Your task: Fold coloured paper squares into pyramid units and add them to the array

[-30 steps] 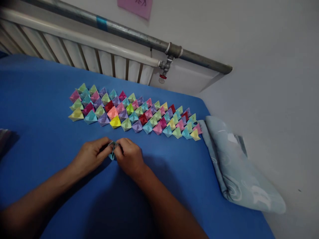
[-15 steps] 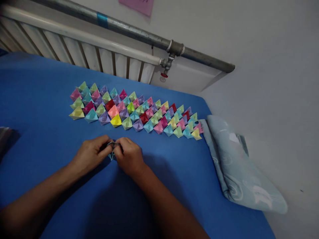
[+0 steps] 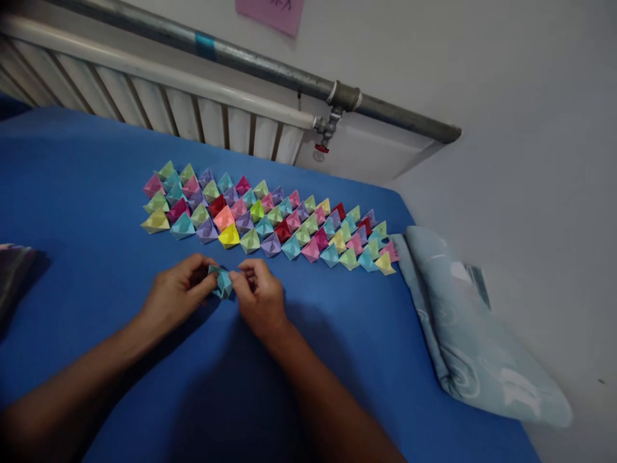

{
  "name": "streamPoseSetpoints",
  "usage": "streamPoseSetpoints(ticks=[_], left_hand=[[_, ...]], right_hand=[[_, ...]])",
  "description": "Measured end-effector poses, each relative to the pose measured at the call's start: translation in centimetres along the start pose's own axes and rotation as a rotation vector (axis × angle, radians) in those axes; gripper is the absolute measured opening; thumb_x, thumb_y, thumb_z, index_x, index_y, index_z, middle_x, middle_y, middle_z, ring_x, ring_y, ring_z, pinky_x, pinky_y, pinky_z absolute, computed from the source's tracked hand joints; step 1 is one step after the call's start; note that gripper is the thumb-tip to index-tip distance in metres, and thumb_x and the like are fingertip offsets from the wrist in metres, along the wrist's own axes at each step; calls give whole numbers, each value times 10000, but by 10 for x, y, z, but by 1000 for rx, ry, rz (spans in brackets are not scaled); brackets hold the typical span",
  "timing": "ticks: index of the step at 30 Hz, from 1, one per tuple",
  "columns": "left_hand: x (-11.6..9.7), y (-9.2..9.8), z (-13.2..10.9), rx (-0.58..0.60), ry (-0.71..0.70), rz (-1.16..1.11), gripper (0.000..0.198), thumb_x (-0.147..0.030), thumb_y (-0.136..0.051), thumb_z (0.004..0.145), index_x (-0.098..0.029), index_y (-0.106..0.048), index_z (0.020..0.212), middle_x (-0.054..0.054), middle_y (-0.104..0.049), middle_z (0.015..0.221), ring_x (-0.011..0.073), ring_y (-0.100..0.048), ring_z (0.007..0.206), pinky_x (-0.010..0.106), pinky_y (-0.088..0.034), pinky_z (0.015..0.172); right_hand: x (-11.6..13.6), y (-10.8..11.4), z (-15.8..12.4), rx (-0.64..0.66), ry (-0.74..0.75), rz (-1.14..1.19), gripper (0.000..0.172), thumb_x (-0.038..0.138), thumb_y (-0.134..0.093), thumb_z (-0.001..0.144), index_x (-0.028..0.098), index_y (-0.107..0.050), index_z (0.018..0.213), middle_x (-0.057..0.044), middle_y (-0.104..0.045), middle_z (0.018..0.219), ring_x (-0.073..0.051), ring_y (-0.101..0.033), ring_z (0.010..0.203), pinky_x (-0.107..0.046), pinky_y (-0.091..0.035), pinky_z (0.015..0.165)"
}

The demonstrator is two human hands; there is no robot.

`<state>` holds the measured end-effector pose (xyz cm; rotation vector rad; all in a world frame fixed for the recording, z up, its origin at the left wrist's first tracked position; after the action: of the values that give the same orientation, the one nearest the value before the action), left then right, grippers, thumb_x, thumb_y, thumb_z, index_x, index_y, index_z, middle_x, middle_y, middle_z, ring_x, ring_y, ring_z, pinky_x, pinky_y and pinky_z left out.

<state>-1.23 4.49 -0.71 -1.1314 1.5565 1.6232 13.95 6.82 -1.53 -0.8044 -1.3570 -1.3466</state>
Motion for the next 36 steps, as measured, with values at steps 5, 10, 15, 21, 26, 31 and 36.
streamPoseSetpoints(ticks=[5,10,15,21,26,31,36], left_hand=[[2,6,3,-75,138,-188,241,-330,-568,722,-215,-600,931,-55,-571,575,135,-571,508,241,-443,499],[4,0,5,-14,203,-387,204,-316,-610,711,-203,-574,877,-32,-654,686,123,-613,523,260,-508,538],[4,-3,5,58,237,-445,321,-390,-706,674,-182,-632,907,18,-693,820,159,-657,679,292,-555,606],[-1,10,8,43,249,-441,342,-452,-671,708,-179,-701,912,61,-735,917,215,-678,859,322,-548,724],[-3,14,9,145,188,-365,331,-372,-714,631,-189,-723,907,57,-758,886,227,-686,829,336,-527,736],[2,7,8,255,120,-256,282,-369,-683,610,-198,-738,827,15,-704,702,165,-605,617,293,-466,592],[5,6,7,150,56,-164,284,-412,-638,678,-203,-731,847,8,-686,691,155,-579,611,277,-429,571]], right_hand=[[14,-2,-10,24,130,-108,299,362,-685,772,214,-593,1016,-28,-616,867,-150,-602,746,-248,-499,612],[5,-3,-7,-15,63,-63,206,277,-589,824,222,-590,1023,-27,-639,880,-137,-617,725,-250,-512,637],[-2,3,1,-39,5,10,63,278,-568,833,222,-594,843,-9,-627,810,-133,-604,721,-241,-500,634],[3,8,6,54,38,11,54,243,-584,793,212,-621,767,7,-604,768,-109,-553,644,-221,-465,591],[5,8,6,150,71,36,50,212,-581,776,208,-631,774,12,-617,773,-107,-566,669,-219,-477,623],[4,5,5,208,110,16,65,219,-562,793,213,-625,781,2,-625,800,-117,-588,713,-240,-495,672],[3,4,5,122,13,108,157,305,-627,780,219,-607,910,1,-637,851,-115,-603,709,-238,-510,656]])
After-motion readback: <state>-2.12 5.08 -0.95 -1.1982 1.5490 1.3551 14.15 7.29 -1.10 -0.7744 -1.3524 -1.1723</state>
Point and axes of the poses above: each hand's wrist, its own z-axis towards the middle knuckle, its own y-axis out of the back of the hand, x = y × z, the point moved 4 cm from there along z, towards the middle knuckle
